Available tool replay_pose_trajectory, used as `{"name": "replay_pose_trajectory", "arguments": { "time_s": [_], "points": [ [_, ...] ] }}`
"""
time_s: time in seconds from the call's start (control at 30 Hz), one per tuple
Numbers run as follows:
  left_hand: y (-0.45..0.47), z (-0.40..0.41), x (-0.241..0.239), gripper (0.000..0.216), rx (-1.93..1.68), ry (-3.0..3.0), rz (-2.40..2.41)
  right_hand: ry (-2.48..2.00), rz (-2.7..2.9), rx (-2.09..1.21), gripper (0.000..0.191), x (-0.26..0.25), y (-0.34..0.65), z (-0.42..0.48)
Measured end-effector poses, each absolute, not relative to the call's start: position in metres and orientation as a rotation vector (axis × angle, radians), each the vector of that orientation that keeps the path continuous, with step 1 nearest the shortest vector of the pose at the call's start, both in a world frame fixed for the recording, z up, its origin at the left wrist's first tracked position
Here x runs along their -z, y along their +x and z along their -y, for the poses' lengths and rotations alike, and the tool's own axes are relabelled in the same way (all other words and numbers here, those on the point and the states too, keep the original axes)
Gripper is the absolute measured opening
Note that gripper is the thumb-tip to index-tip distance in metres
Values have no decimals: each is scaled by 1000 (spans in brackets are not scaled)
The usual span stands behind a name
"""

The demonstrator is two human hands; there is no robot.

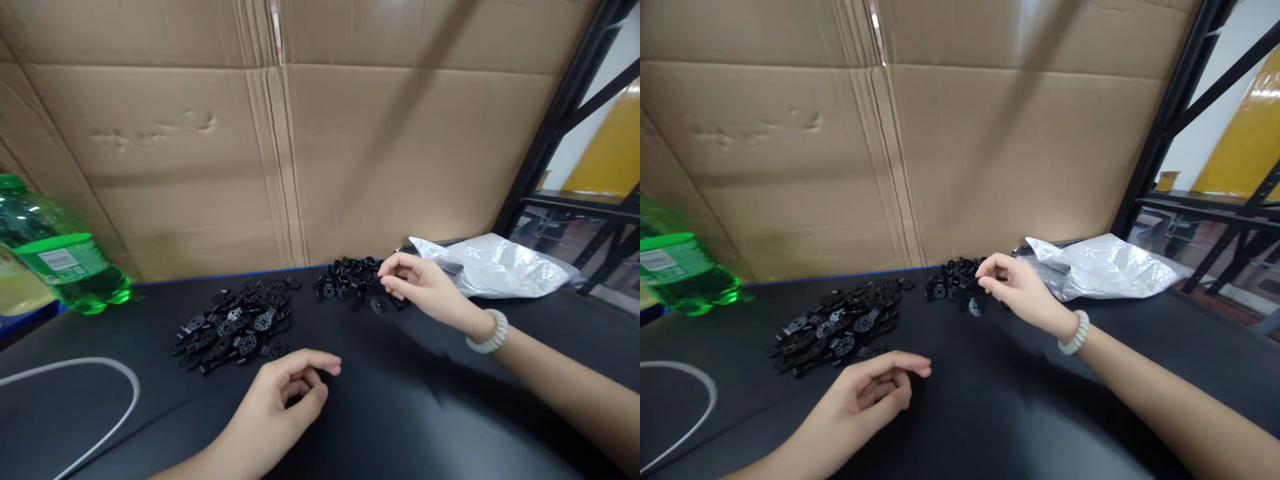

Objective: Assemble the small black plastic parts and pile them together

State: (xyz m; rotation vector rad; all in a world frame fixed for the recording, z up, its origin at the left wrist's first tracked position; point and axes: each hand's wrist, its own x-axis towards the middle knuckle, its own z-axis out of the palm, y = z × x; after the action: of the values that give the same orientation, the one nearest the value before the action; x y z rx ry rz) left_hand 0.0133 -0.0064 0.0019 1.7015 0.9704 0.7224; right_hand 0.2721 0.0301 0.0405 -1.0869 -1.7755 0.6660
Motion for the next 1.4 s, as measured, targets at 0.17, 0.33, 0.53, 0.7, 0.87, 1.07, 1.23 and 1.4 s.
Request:
{"name": "replay_pose_trajectory", "arguments": {
  "time_s": [0.17, 0.33, 0.53, 0.7, 0.87, 1.07, 1.23, 1.4],
  "points": [
    [12, 6, 2, 47, -777, 1559, -889, -945, 1586, -1139, 18, -26, 234, -8],
    [13, 7, 2, 53, -809, 1520, -821, -931, 1507, -1272, 19, -14, 217, 7],
    [15, 8, -8, 26, -715, 1264, -916, -895, 1681, -698, 3, -8, 214, 16],
    [16, 11, -11, 21, -744, 1142, -848, -636, 1992, -292, 11, -8, 212, 22],
    [15, 12, -8, 25, -847, 1126, -876, -537, 2117, -167, 12, -5, 212, 25],
    [14, 13, -8, 23, -880, 1206, -874, -526, 2133, -163, 14, -7, 211, 28],
    [14, 11, -4, 20, -932, 1365, -807, -515, 2108, -255, 19, -8, 209, 28],
    [12, 8, -6, 5, -1012, 1600, -915, -635, 2066, -448, 20, -9, 207, 30]
  ]
}}
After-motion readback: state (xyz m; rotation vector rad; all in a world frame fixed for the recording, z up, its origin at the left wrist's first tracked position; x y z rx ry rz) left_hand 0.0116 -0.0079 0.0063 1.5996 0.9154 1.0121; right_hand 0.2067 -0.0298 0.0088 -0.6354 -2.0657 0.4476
